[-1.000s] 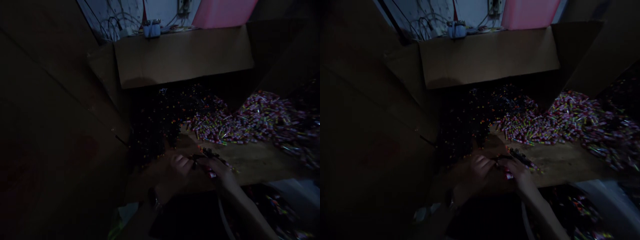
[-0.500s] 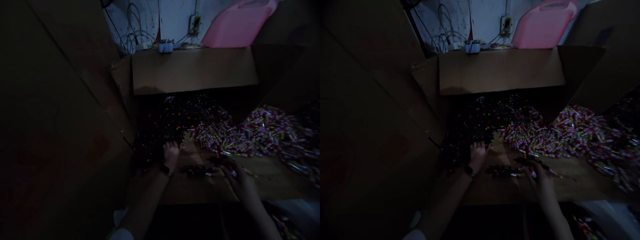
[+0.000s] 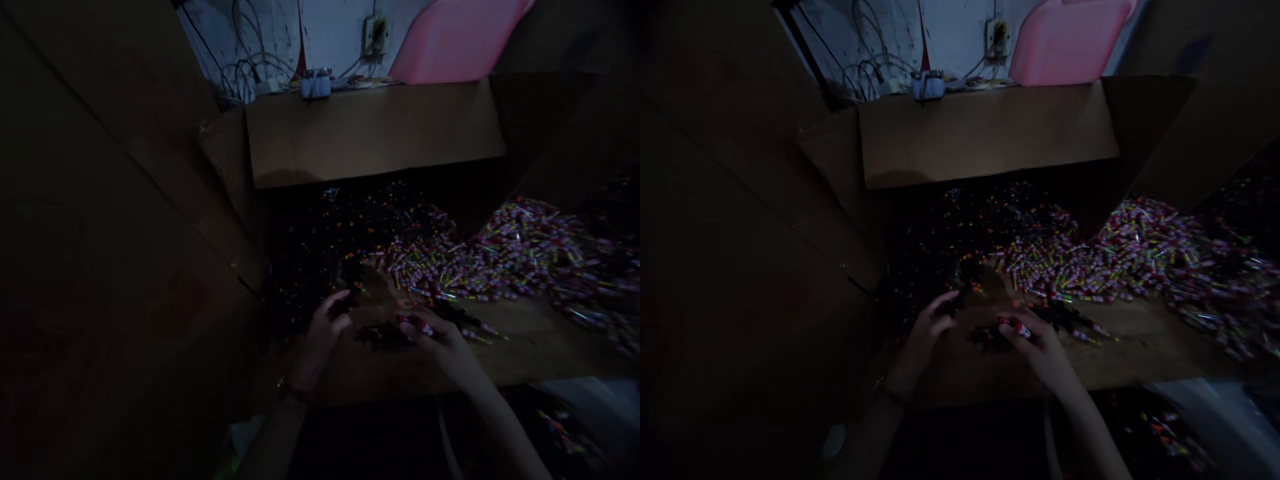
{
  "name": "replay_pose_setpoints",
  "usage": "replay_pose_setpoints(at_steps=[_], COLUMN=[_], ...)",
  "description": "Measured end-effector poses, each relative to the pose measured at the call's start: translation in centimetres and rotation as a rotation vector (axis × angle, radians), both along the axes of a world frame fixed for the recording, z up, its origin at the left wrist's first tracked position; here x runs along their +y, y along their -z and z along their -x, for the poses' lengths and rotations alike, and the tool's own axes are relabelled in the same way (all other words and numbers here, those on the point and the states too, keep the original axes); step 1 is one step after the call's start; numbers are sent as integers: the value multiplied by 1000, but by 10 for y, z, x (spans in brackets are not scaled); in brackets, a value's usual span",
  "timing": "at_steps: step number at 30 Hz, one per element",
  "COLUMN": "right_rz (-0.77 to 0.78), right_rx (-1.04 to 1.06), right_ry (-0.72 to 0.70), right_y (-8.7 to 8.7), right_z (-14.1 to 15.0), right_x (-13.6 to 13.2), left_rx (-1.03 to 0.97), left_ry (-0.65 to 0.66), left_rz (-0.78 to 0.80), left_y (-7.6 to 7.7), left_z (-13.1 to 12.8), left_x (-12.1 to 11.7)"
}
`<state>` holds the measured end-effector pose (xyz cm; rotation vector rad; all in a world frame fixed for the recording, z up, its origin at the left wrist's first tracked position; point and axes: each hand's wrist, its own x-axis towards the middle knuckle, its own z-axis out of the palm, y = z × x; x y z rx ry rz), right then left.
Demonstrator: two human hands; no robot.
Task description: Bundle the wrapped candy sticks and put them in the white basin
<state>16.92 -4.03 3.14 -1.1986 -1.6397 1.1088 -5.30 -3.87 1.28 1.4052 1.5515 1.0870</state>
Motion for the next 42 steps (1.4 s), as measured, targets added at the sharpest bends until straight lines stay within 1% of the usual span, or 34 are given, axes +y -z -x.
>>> replay_pose_setpoints(at_steps=[2,4,7,9,13,17,21,27,31,37,39,42], right_rz=[8,11,-19,-60,-118,-121,-174,-248,-264,-293,-287,-271], right_rx=[26,61,82,77,48,-11,-90,-184,-187,-207,-236,-298], right_ry=[14,13,-24,-38,-56,-75,-82,-203,-259,-276,-280,-303], right_y=[-8,-15,-25,-30,-36,-38,-41,-47,-47,-50,-52,-51], right_z=[6,9,11,10,6,2,-2,-10,-15,-11,-13,-19], right_x=[1,1,-1,-3,-4,-6,-7,-10,-14,-18,-19,-23], left_rx=[-141,-181,-70,3,10,-54,-48,17,3,57,31,7], left_ry=[63,103,124,147,187,221,228,286,311,366,423,546], left_rz=[-16,-65,-164,-204,-213,-147,-130,-135,-142,-132,-127,-81], left_y=[-16,-30,-47,-52,-54,-55,-60,-68,-64,-57,-55,-53], left_z=[-4,-9,-15,-18,-19,-18,-17,-13,-11,-3,-1,-4], left_x=[-10,-17,-23,-26,-28,-29,-32,-33,-34,-35,-33,-29])
